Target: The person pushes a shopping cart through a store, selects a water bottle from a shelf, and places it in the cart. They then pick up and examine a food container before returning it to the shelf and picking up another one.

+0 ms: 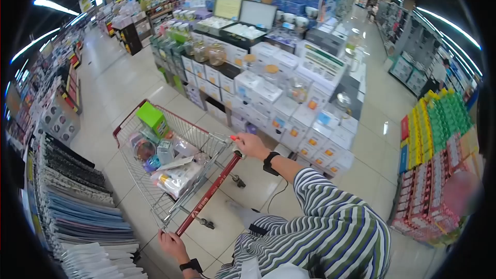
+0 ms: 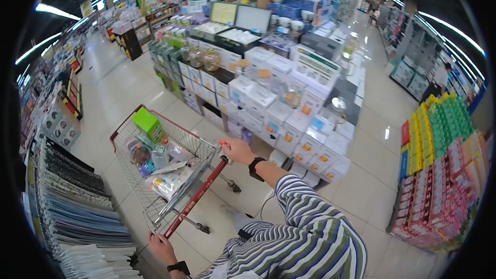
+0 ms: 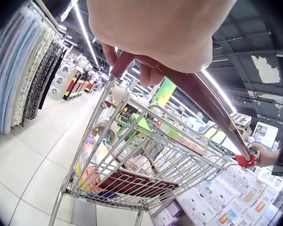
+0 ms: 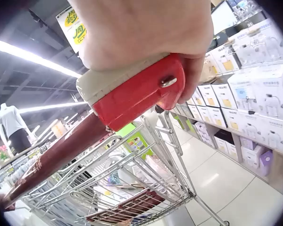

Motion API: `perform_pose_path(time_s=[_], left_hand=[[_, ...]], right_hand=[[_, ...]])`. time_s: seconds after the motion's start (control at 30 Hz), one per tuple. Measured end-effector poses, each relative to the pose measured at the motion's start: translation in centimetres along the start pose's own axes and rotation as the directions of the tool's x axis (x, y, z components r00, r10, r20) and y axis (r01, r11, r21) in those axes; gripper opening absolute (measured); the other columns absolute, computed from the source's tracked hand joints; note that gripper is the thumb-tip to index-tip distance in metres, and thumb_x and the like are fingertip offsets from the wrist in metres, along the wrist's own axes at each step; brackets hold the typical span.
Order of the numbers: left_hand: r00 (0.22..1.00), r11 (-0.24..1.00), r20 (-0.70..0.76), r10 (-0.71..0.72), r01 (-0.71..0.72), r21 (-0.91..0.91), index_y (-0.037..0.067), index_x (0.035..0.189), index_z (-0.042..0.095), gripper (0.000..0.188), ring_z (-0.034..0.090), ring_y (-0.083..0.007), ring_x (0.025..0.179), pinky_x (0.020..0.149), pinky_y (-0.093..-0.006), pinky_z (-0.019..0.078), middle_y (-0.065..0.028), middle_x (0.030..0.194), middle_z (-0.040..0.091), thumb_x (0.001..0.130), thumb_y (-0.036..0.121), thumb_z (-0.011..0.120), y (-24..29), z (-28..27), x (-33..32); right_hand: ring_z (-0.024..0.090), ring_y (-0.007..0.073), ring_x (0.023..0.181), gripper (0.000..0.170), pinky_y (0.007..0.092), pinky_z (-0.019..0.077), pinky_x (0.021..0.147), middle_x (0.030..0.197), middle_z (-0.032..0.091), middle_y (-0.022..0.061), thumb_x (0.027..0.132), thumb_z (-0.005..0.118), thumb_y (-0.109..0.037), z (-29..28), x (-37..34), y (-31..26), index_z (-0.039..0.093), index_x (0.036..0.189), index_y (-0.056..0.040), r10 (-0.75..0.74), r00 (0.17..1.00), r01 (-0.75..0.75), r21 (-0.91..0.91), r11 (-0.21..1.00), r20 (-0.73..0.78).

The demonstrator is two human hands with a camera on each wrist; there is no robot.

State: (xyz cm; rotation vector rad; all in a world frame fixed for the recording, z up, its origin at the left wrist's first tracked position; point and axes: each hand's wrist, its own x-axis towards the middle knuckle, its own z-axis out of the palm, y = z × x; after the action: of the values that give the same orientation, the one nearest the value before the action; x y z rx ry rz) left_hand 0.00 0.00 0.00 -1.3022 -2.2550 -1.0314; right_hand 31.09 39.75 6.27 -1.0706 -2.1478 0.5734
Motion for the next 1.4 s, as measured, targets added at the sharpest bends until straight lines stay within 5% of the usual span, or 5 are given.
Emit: perform_pose_path(time_s=[0.1,0.27,0.4,1.3,1.4], left_hand=[[0.999,1.000,0.021,-0.029,0.030,-0.003,-0.005,0.065,0.051,0.020,0.058,-0.0438,0.098,0.089,-0.0507,0.0456,-0.0174,0.067,0.048,0.085,-0.003,0.050,-4.2,2.4,4.9],[0.997,0.999,-0.078,0.026,-0.028,-0.026,-0.004,0.064,0.050,0.021,0.058,-0.0432,0.095,0.087,-0.0493,0.0465,-0.0180,0.068,0.049,0.084,-0.001,0.052,-10.4,8.0,17.8],[0.999,1.000,-0.050,0.003,-0.003,0.014,-0.003,0.063,0.051,0.020,0.059,-0.0425,0.094,0.086,-0.0485,0.0469,-0.0192,0.069,0.051,0.082,-0.001,0.053,-13.7,12.4,24.5],[0.987,0.993,-0.133,-0.095,0.103,0.054,0.000,0.059,0.053,0.016,0.062,-0.0384,0.092,0.082,-0.0447,0.0507,-0.0149,0.068,0.056,0.074,0.001,0.057,-41.9,40.9,78.8],[0.982,0.997,-0.178,-0.065,0.072,0.029,0.001,0.056,0.052,0.017,0.063,-0.0376,0.085,0.085,-0.0434,0.0507,-0.0141,0.061,0.053,0.073,-0.001,0.054,-46.3,43.0,86.8]], right_hand=[[0.063,0.0376,0.080,0.027,0.0478,0.0473,0.067,0.084,0.066,0.0194,0.086,0.055,-0.031,4.9,5.4,-1.0,0.068,0.097,-0.0104,0.149,0.985,-0.150,0.007,0.989,0.092],[0.062,0.0365,0.076,0.023,0.0463,0.0468,0.063,0.078,0.065,0.0171,0.086,0.054,-0.031,12.1,19.0,-2.2,0.065,0.093,-0.0118,-0.026,0.986,0.037,0.069,0.997,-0.162],[0.062,0.0365,0.076,0.023,0.0464,0.0469,0.065,0.079,0.064,0.0171,0.087,0.053,-0.030,16.0,27.2,-1.6,0.063,0.093,-0.0094,0.135,0.987,-0.140,0.052,0.989,0.091],[0.060,0.0398,0.070,0.019,0.0447,0.0467,0.062,0.076,0.062,0.0190,0.091,0.054,-0.024,48.4,86.4,-3.7,0.060,0.090,-0.0061,0.044,0.996,-0.048,0.049,0.998,0.080],[0.060,0.0403,0.078,0.018,0.0441,0.0469,0.065,0.082,0.062,0.0195,0.091,0.053,-0.022,52.3,94.2,-5.0,0.059,0.089,-0.0053,-0.106,0.994,0.109,0.090,0.990,-0.036]])
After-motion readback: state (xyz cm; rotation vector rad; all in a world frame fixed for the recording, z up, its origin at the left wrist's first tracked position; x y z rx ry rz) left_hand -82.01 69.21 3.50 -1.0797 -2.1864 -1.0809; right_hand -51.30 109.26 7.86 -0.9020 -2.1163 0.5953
